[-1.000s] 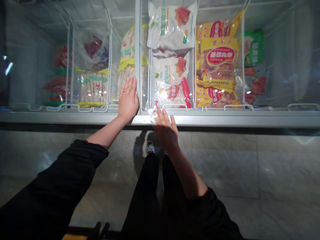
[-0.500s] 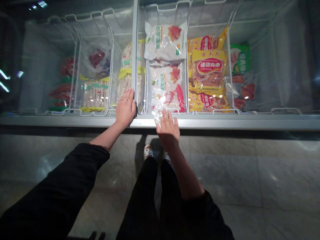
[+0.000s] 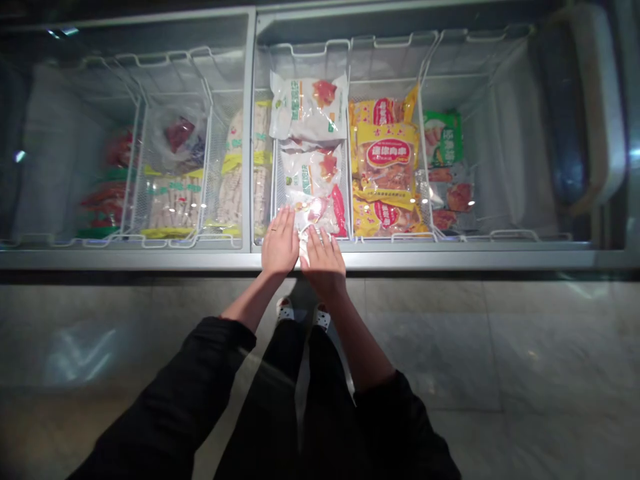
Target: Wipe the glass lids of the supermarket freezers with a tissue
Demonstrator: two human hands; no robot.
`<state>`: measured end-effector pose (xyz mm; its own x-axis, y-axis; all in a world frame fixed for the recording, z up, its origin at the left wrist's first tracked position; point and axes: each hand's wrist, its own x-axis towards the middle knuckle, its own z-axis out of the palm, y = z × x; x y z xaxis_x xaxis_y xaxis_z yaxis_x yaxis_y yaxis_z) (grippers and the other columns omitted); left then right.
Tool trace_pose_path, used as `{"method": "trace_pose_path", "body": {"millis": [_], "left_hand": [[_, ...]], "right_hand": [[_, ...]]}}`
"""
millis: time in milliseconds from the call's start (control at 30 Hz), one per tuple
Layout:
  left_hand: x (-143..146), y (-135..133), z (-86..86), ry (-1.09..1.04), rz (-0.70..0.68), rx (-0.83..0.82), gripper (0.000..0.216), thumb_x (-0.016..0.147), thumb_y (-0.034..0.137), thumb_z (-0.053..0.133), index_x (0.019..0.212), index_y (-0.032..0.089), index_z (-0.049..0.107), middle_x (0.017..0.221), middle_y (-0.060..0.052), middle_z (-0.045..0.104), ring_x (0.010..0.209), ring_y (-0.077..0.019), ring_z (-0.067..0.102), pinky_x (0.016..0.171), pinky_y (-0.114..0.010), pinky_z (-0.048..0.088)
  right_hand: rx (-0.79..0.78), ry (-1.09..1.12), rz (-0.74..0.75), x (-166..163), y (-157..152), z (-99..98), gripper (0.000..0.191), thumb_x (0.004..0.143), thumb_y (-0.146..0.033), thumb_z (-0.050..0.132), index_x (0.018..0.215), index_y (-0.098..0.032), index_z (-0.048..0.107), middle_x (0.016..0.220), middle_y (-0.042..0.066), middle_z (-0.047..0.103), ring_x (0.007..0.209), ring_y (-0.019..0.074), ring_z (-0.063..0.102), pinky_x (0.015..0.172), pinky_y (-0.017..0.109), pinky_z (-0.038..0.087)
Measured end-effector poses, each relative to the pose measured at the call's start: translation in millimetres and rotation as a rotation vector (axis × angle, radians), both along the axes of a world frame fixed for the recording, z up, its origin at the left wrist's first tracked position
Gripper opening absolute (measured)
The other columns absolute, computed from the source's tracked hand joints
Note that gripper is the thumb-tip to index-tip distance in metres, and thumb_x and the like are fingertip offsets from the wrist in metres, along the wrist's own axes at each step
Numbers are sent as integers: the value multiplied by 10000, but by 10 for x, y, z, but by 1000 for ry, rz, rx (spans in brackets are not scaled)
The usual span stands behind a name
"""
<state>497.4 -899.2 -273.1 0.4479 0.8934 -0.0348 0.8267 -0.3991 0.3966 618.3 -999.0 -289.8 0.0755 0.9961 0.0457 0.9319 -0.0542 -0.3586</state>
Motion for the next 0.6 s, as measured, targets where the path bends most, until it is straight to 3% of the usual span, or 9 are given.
{"method": "trace_pose_path", "body": {"millis": [200, 267, 433, 533, 600], "left_hand": [[-32, -29, -55, -24, -1, 60, 590, 1070, 178, 397, 1653, 97, 440, 1737, -152, 438, 1642, -263, 379, 1370, -473, 326], [-23, -26, -70, -23, -8, 58, 606, 1068, 179, 404, 1670, 116, 419, 1735, -145, 445, 1642, -261, 379, 1368, -477, 331], [-18, -14, -76, 1, -22, 57, 608, 1048, 175, 426, 1651, 104, 446, 1721, -142, 472, 1636, -240, 393, 1369, -441, 327], [-18, -14, -60, 20, -21, 47, 625, 1025, 176, 465, 1644, 91, 452, 1727, -151, 458, 1636, -243, 394, 1367, -435, 326], [-14, -14, -54, 24, -20, 51, 622, 1028, 190, 480, 1642, 92, 457, 1728, -154, 455, 1636, -246, 394, 1366, -433, 325]], "right_hand": [[-88, -22, -219, 626, 79, -42, 639, 1070, -325, 451, 1614, 8, 486, 1748, 225, 377, 1642, 370, 356, 1338, 612, 281], [-111, 5, -169, 590, 285, -64, 645, 1079, -338, 435, 1631, -6, 470, 1765, 203, 352, 1654, 351, 333, 1346, 591, 273], [-149, 86, 126, 329, 775, -21, 671, 1072, -337, 449, 1691, -80, 406, 1808, 131, 283, 1694, 332, 226, 1389, 578, 148], [-177, 141, 249, 460, 777, 11, 759, 1056, -367, 476, 1733, -74, 294, 1822, 153, 244, 1698, 305, 218, 1392, 543, 177], [-156, 166, 177, 632, 711, 1, 763, 1071, -372, 428, 1753, -93, 229, 1821, 146, 262, 1699, 277, 221, 1389, 520, 209]]}}
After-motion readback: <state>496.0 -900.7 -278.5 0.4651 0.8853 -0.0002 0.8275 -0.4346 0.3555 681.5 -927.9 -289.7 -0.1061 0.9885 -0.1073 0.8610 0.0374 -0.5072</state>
